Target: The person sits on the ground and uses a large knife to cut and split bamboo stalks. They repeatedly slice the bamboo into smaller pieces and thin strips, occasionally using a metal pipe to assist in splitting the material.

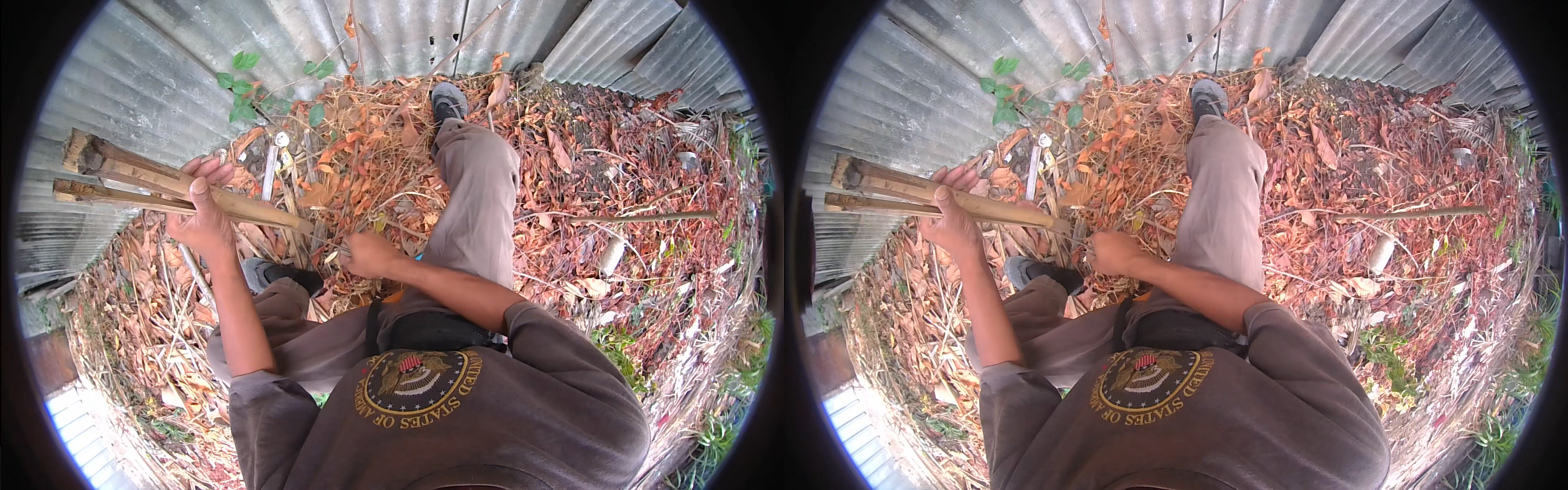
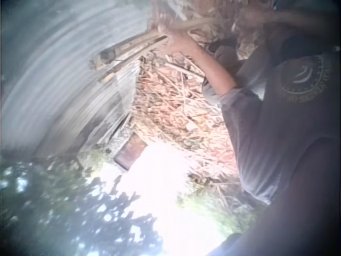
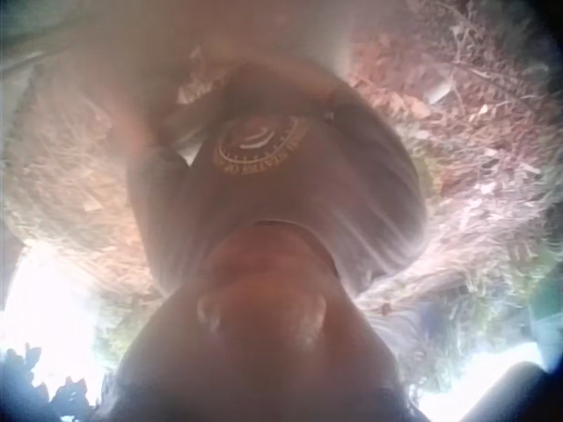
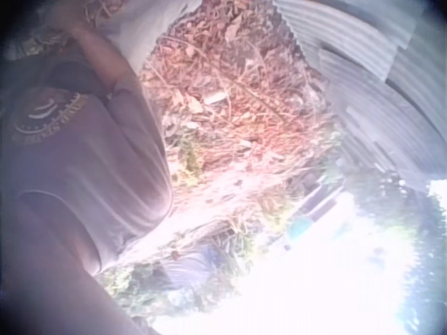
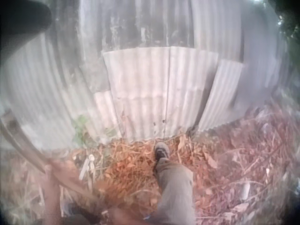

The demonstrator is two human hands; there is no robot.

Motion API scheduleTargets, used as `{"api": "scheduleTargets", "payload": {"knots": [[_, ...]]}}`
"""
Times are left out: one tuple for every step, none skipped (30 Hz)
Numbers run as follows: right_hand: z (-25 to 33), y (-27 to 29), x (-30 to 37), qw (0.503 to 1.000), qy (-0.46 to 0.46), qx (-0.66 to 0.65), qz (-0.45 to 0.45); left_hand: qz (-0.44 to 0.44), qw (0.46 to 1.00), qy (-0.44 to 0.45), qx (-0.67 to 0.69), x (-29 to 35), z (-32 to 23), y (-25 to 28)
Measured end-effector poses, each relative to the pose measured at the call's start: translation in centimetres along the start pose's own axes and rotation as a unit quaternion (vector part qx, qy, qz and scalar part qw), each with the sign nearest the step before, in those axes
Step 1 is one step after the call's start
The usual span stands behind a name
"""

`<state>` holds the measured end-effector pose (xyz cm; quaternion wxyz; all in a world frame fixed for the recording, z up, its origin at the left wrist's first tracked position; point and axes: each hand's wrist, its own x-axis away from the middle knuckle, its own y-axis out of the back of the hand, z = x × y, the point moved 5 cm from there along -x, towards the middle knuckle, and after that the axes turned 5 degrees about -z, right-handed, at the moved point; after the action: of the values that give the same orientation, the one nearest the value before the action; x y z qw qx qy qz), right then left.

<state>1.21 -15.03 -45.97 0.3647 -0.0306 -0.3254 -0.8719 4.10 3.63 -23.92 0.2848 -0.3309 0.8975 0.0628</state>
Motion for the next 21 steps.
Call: {"api": "scheduleTargets", "payload": {"knots": [[0.7, 0.6, 0.1, 1.000, 0.016, 0.007, -0.016, 0.002, 1.000, -0.006, -0.003, -0.5, -0.4, 0.1], [0.7, 0.5, -0.1, 0.999, 0.019, 0.012, -0.026, 0.004, 1.000, -0.011, -0.005, -1.0, -0.8, 0.0], [0.7, 0.4, -0.4, 0.999, 0.023, 0.016, -0.036, 0.002, 1.000, -0.007, -0.028, -1.1, -1.4, -0.2], [0.7, 0.3, -0.5, 0.998, 0.026, 0.020, -0.046, -0.002, 0.999, -0.002, -0.033, -1.4, -1.6, -0.3], [0.6, 0.1, -0.5, 0.999, 0.024, 0.012, -0.044, -0.007, 0.999, 0.003, -0.039, -1.8, -1.6, -0.3], [0.9, 0.2, -0.3, 0.999, 0.023, 0.006, -0.040, -0.016, 0.999, 0.007, -0.047, -2.2, -1.6, -0.1], [1.1, 0.2, -0.2, 0.999, 0.023, 0.000, -0.034, -0.032, 0.998, 0.022, -0.048, -2.8, -1.4, 0.4], [1.2, 0.1, -0.1, 0.999, 0.015, -0.005, -0.030, -0.026, 0.998, 0.027, -0.051, -3.1, -1.2, 0.8], [1.3, -0.1, -0.1, 1.000, 0.007, -0.010, -0.025, -0.018, 0.998, 0.031, -0.053, -3.2, -0.8, 1.3], [1.4, -0.3, -0.1, 1.000, -0.001, -0.015, -0.021, -0.011, 0.998, 0.036, -0.055, -3.3, -0.5, 1.6], [1.4, -0.6, -0.1, 1.000, -0.005, -0.026, -0.014, 0.007, 0.999, 0.045, -0.026, -3.3, -0.1, 1.6], [1.4, -0.9, -0.1, 0.999, -0.008, -0.035, -0.006, 0.020, 0.997, 0.063, -0.044, -3.3, 0.1, 1.5], [1.2, -1.3, 0.1, 0.999, -0.012, -0.044, 0.004, 0.033, 0.994, 0.083, -0.062, -3.2, 0.4, 0.9], [0.7, -2.0, -0.1, 0.999, -0.019, -0.048, 0.008, 0.045, 0.990, 0.103, -0.079, -3.1, 0.5, 0.4], [-0.2, -2.9, -0.5, 0.998, -0.025, -0.050, 0.012, 0.081, 0.982, 0.096, -0.142, -3.3, 0.1, -0.1], [-0.7, -3.2, -0.7, 0.998, -0.033, -0.052, 0.018, 0.059, 0.985, 0.088, -0.136, -3.6, 0.4, 0.5], [-1.4, -3.2, -0.9, 0.999, -0.031, -0.024, 0.015, 0.037, 0.988, 0.079, -0.130, -4.1, 0.9, 1.2], [-1.5, -2.8, -1.0, 0.998, -0.051, -0.019, 0.010, 0.011, 0.989, 0.071, -0.128, -4.4, 1.1, 2.4], [-1.6, -2.1, -1.0, 0.997, -0.071, -0.014, 0.006, 0.032, 0.985, 0.088, -0.145, -4.8, 1.0, 3.0], [-1.9, -1.7, -1.3, 0.996, -0.091, -0.007, 0.003, 0.027, 0.985, 0.093, -0.141, -5.0, 0.5, 3.7], [-2.2, -1.5, -1.8, 0.997, -0.079, -0.009, -0.024, 0.016, 0.985, 0.096, -0.140, -5.0, -0.6, 4.5]]}}
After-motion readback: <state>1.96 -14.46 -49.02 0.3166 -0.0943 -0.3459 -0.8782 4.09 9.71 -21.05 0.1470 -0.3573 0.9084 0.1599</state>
